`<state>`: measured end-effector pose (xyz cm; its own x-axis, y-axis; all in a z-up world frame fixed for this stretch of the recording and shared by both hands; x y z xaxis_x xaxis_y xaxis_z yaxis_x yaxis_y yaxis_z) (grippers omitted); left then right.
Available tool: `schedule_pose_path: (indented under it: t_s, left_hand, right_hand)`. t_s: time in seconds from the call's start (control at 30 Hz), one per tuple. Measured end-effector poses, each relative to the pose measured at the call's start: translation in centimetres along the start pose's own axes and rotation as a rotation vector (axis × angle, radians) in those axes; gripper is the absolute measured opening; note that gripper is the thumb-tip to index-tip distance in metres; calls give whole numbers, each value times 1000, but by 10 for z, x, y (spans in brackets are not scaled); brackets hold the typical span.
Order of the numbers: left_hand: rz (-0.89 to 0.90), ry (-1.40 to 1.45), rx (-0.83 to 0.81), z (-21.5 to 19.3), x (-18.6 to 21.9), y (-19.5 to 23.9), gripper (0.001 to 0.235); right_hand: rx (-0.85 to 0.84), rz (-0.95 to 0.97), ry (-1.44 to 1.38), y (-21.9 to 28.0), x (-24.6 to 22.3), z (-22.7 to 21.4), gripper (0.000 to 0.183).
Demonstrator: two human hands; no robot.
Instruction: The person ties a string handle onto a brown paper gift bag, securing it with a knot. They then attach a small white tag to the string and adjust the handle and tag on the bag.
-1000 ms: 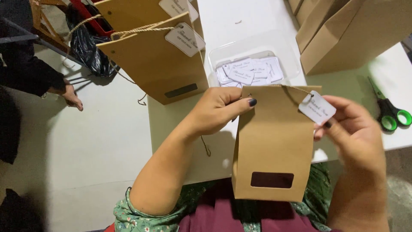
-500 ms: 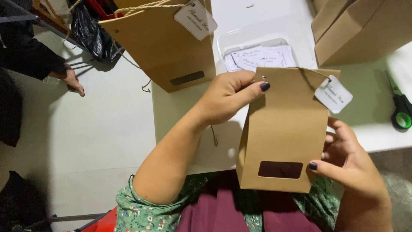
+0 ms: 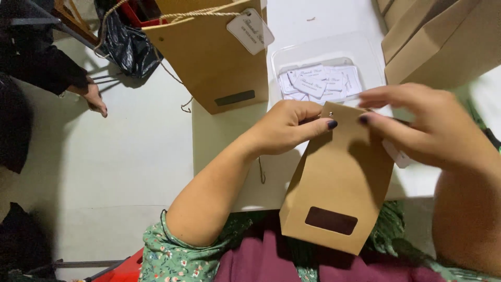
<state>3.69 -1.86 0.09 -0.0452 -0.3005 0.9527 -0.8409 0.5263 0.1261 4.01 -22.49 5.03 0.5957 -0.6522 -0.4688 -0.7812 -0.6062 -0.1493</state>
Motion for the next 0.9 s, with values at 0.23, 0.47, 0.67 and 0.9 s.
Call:
schedule_pose_path:
  t_s: [0.23,0.47,0.67,0.9]
  left_hand:
    - [-41,217,-6,-15,-14,-3,28]
    - [-296,59,-210,-50,-2,27,27]
    - [-290,281,-251,-54,-9,28,22]
    - [-310,219,-317,-37,-34,10,21]
  right_hand:
    - [-252,249,-435,-30,60,9,30]
    - [-184,197,-639,-7,104,19,26]
    - [-147,166,-474,8,130,19,25]
    - [585,263,-809,68,108,52,16]
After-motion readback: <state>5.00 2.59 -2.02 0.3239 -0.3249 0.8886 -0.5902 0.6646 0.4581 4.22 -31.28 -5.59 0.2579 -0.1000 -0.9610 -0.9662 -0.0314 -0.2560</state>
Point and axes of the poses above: each hand's wrist, its own y-axis away from the middle knuckle, its own z-axis out of the palm, x = y × z, the point moved 5 cm from there along -y, towards the middle knuckle, and after that the axes turned 9 degrees about -z, right-handed, at the moved point
